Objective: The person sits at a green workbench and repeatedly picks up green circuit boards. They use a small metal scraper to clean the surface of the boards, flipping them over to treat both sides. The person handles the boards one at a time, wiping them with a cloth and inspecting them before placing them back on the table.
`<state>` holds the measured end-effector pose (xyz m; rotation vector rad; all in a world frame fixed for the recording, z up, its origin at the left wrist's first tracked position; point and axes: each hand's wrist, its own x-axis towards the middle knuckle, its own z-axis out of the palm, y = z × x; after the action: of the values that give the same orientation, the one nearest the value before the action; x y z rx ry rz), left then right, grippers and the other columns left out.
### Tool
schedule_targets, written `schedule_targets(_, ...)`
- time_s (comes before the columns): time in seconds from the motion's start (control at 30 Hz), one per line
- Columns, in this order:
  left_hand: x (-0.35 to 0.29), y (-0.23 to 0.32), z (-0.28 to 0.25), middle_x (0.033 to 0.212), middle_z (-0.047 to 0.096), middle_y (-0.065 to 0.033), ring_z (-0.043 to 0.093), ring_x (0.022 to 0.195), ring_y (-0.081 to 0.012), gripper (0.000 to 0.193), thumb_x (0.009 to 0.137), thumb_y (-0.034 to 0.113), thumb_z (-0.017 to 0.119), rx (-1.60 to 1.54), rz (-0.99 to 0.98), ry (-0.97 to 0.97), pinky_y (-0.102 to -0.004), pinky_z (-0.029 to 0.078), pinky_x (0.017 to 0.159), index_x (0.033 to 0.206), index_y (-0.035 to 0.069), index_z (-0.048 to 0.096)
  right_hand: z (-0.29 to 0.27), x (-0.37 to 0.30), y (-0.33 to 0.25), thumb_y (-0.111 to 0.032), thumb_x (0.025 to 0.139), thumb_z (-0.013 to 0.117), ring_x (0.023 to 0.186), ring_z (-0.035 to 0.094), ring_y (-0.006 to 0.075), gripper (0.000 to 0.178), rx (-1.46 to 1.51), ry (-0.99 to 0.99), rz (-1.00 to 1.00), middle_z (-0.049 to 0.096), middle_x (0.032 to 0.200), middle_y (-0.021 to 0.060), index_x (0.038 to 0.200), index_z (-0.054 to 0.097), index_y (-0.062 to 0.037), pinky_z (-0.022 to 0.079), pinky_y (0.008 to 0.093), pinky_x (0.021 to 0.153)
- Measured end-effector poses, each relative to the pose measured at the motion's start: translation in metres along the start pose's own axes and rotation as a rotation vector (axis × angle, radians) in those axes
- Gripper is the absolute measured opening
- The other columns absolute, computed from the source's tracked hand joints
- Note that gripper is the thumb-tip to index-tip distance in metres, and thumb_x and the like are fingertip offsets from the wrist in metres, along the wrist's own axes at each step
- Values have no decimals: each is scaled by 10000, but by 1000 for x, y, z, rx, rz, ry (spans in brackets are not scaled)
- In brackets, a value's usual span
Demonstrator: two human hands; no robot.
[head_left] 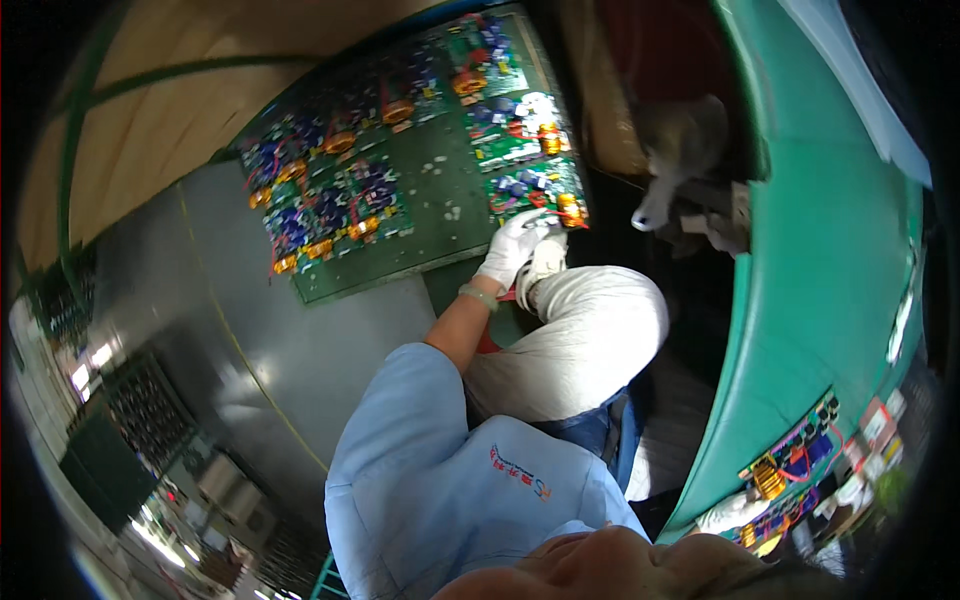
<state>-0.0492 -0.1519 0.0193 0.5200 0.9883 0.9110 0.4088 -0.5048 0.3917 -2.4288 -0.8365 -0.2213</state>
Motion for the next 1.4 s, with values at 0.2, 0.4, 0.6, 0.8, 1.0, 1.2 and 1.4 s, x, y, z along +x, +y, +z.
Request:
schedule_targets(0.2, -74, 87, -169, 1118, 651, -150, 618, 1040, -314, 386, 812, 22, 674, 1399, 511, 860, -388, 483, 940, 1195, 33, 629, -11, 8, 10, -152, 1044, 436, 1003, 601, 304, 318, -455, -2, -165, 611, 1152, 217, 1242, 539, 74, 474, 387, 910)
schedule_targets(0.4, -106, 122, -278, 1133, 627, -165, 602, 1087, -351, 417, 781, 17, 644, 1568, 87, 833, -424, 494, 922, 1190, 90, 612, -6, 36, 25, -186, 1049, 436, 1009, 596, 348, 338, -527, -1, -258, 604, 1156, 248, 1232, 536, 80, 471, 390, 911)
schedule_targets(0.6, -71, 129, -278, 947, 675, -178, 673, 887, -361, 114, 891, 84, 568, 1760, -240, 674, -450, 554, 767, 948, 59, 663, -5, 39, 13, -234, 1050, 448, 1008, 604, 364, 369, -426, -97, -321, 608, 1150, 255, 1240, 538, 70, 477, 399, 882)
schedule_targets(0.8, -57, 113, -214, 871, 668, -207, 673, 814, -386, 464, 673, 401, 794, 1501, -50, 571, -475, 548, 707, 908, 29, 647, -1, 22, -17, -223, 1042, 465, 965, 607, 341, 347, -482, -87, -151, 624, 1121, 235, 1229, 551, 58, 472, 392, 864)
schedule_targets(1.0, 29, 68, -141, 850, 660, -221, 666, 768, -404, 571, 637, 443, 834, 1107, 26, 1007, -479, 537, 676, 905, -7, 606, 6, 30, -17, -188, 1033, 483, 930, 589, 312, 310, -517, -13, -198, 628, 1062, 227, 1179, 574, 69, 464, 370, 849)
schedule_targets(1.2, 75, 68, -113, 857, 662, -178, 690, 769, -340, 699, 633, 574, 828, 1151, -144, 1028, -436, 561, 672, 948, -3, 588, 0, 35, 1, -198, 1055, 420, 986, 571, 236, 343, 27, -3, 92, 627, 1150, 161, 1244, 550, 57, 444, 334, 913)
schedule_targets(1.4, 81, 63, -118, 866, 661, -171, 689, 733, -315, 716, 639, 603, 811, 1293, -159, 1022, -414, 568, 648, 949, -1, 581, 3, 25, -4, -227, 1081, 350, 1056, 555, 239, 411, -352, -75, -9, 602, 1227, 164, 1317, 508, 71, 404, 320, 992)
